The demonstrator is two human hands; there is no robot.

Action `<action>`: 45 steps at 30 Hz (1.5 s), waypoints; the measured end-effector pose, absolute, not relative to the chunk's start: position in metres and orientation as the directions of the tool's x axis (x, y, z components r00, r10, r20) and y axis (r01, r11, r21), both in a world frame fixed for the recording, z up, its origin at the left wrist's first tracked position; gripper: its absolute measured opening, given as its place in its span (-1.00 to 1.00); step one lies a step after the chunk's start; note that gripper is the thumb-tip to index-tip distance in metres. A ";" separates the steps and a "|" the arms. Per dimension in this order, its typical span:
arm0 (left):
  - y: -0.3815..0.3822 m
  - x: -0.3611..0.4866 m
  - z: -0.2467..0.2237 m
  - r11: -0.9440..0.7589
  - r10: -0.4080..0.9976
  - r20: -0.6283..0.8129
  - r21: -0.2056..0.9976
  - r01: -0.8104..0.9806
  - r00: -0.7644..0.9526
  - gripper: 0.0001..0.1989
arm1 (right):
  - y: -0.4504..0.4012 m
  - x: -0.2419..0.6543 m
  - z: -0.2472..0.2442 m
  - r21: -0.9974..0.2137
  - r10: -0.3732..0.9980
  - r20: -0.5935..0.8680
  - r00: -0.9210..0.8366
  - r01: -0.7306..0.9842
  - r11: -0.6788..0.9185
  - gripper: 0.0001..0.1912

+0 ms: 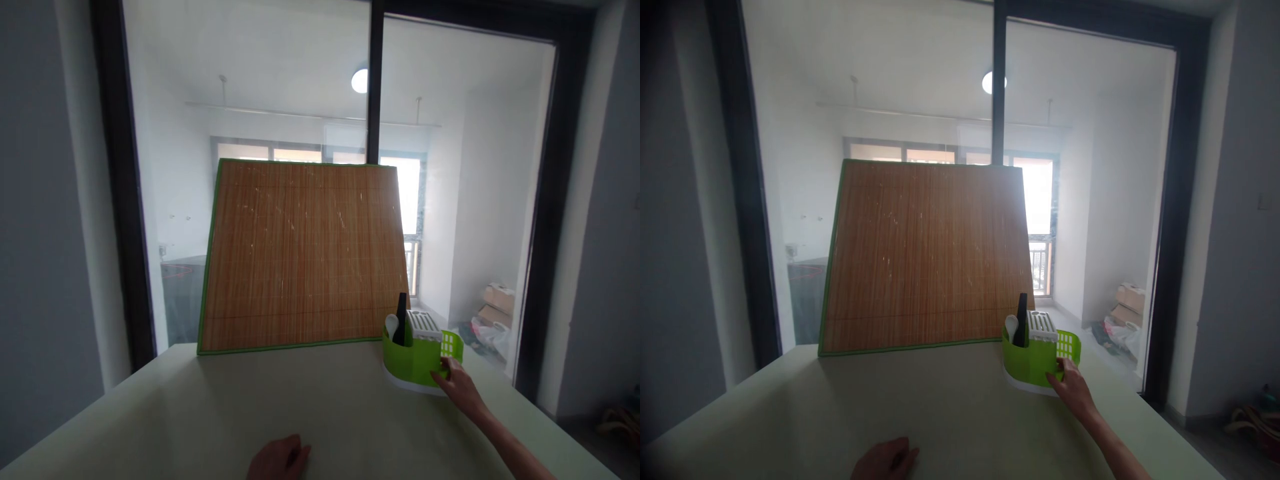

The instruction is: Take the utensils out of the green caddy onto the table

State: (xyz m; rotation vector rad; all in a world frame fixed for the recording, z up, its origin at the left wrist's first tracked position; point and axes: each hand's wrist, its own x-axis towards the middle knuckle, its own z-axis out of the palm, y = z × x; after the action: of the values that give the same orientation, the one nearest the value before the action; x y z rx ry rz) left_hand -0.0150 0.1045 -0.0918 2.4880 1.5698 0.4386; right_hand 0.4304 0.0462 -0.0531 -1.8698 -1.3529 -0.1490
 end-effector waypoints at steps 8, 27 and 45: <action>0.108 -0.016 -0.095 -0.428 0.904 0.217 0.423 0.799 0.369 -0.63 | 0.042 0.342 -0.058 -0.495 0.780 0.538 0.320 0.869 -0.015 -0.55; 0.105 -0.022 -0.090 -0.381 0.904 0.410 0.642 0.666 0.123 -0.57 | 0.014 0.238 -0.089 -0.302 0.739 0.666 0.095 0.941 0.150 -0.61; 0.115 0.003 0.035 -0.523 0.802 0.559 0.486 0.700 0.211 -0.48 | 0.011 0.239 -0.090 -0.253 0.645 0.764 0.014 0.926 0.280 -0.67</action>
State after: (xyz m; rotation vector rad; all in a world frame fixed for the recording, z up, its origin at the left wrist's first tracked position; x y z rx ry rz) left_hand 0.0030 0.1150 0.0346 2.3424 1.4618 1.2089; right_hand 0.2392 0.0108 -0.0900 -1.4449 -1.7101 -0.4222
